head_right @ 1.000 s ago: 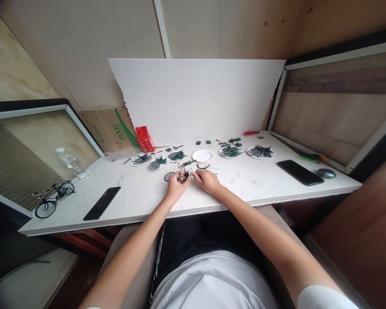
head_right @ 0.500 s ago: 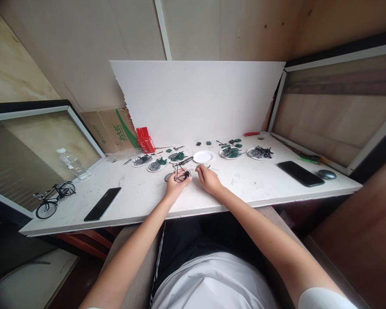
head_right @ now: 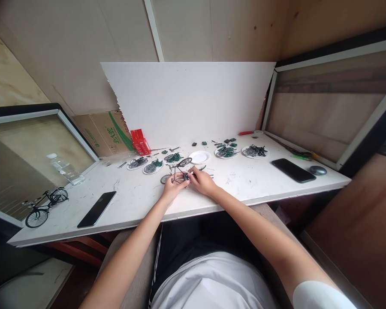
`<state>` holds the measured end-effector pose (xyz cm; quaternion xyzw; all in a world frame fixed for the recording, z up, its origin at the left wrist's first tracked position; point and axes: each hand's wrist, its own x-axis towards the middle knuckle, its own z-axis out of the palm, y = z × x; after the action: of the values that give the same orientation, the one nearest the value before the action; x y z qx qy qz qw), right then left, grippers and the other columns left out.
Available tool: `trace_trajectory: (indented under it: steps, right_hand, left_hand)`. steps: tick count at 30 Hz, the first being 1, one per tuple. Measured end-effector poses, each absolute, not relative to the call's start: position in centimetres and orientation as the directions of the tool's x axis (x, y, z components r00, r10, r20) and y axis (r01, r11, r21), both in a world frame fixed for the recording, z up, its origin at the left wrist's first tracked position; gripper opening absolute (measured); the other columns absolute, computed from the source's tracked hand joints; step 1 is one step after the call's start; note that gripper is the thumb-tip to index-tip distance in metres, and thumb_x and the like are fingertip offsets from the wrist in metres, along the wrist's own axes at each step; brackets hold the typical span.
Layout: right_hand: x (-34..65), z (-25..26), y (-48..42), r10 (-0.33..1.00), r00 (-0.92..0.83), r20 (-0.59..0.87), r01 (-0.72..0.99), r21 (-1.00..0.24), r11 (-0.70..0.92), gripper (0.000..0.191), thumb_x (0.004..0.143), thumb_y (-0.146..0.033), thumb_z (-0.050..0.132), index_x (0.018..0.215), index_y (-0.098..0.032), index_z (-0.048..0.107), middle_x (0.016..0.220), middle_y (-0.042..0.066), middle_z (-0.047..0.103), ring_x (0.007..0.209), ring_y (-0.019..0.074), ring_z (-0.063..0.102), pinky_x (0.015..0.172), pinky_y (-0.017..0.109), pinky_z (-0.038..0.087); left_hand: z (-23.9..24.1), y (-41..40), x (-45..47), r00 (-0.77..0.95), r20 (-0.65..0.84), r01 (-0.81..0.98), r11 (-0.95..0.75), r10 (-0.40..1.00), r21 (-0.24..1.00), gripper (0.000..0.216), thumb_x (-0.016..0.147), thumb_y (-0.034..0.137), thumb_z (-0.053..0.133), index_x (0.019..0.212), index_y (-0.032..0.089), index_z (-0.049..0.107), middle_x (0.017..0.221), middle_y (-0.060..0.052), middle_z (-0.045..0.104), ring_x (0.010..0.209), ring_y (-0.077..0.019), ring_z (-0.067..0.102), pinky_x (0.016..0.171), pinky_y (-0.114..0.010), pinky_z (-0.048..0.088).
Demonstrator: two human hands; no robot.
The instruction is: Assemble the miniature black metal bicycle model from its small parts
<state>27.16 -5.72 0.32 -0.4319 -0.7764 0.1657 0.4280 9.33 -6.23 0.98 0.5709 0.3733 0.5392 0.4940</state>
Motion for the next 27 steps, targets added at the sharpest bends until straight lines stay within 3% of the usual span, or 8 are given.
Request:
trace_trajectory:
  steps: [4,8,13,16,27]
  right_hand:
    - [27.2,0.1,-5.4,0.804,-0.234,0.546,0.408,-0.696,0.591,0.03,0.102,-0.047,0.047,0.109,-0.021,0.06,0.084,0.003,0.069,0.069,0.018,0.06,0.066,0.028,0.044]
    - [27.3,0.0,-4.8,0.814,-0.219,0.539,0.233,-0.781,0.58,0.037,0.099,-0.054,0.053,0.103,-0.019,0.064,0.099,0.008,0.071,0.086,0.0207,0.064,0.077,0.032,0.051]
    - [27.4,0.1,-4.4,0.821,-0.226,0.524,0.119,-0.822,0.557,0.038,0.096,-0.057,0.058,0.1,-0.02,0.066,0.102,0.008,0.072,0.097,0.023,0.066,0.087,0.036,0.053]
    - [27.4,0.0,-4.3,0.825,-0.226,0.518,0.115,-0.827,0.551,0.038,0.095,-0.057,0.059,0.099,-0.02,0.067,0.102,0.008,0.073,0.096,0.0236,0.067,0.088,0.038,0.054]
    - [27.5,0.0,-4.3,0.847,-0.208,0.489,0.109,-0.849,0.517,0.039,0.091,-0.056,0.065,0.102,-0.021,0.077,0.105,0.008,0.078,0.097,0.026,0.071,0.092,0.041,0.056]
  left_hand:
    - [1.0,-6.2,9.3,0.135,0.293,-0.077,-0.285,0.946,0.955,0.048,0.065,0.025,0.09,0.109,0.014,0.072,0.119,-0.015,0.075,0.089,-0.0197,0.074,0.088,-0.038,0.063]
    - [1.1,-6.4,9.3,0.129,0.294,-0.069,-0.287,0.947,0.956,0.046,0.067,0.023,0.088,0.11,0.014,0.072,0.12,-0.015,0.074,0.084,-0.016,0.073,0.087,-0.035,0.062]
    - [0.9,-6.3,9.3,0.104,0.308,-0.071,-0.302,0.946,0.951,0.051,0.065,0.018,0.088,0.113,0.014,0.072,0.123,-0.017,0.073,0.099,-0.0203,0.073,0.091,-0.035,0.06]
    - [0.8,-6.2,9.3,0.092,0.325,-0.07,-0.32,0.941,0.945,0.051,0.064,0.017,0.088,0.112,0.014,0.072,0.122,-0.016,0.073,0.108,-0.0236,0.071,0.094,-0.036,0.059]
    - [0.9,-6.3,9.3,0.075,0.306,-0.121,-0.296,0.949,0.947,0.051,0.058,0.021,0.092,0.105,0.012,0.072,0.107,-0.014,0.079,0.097,-0.0268,0.076,0.1,-0.048,0.059]
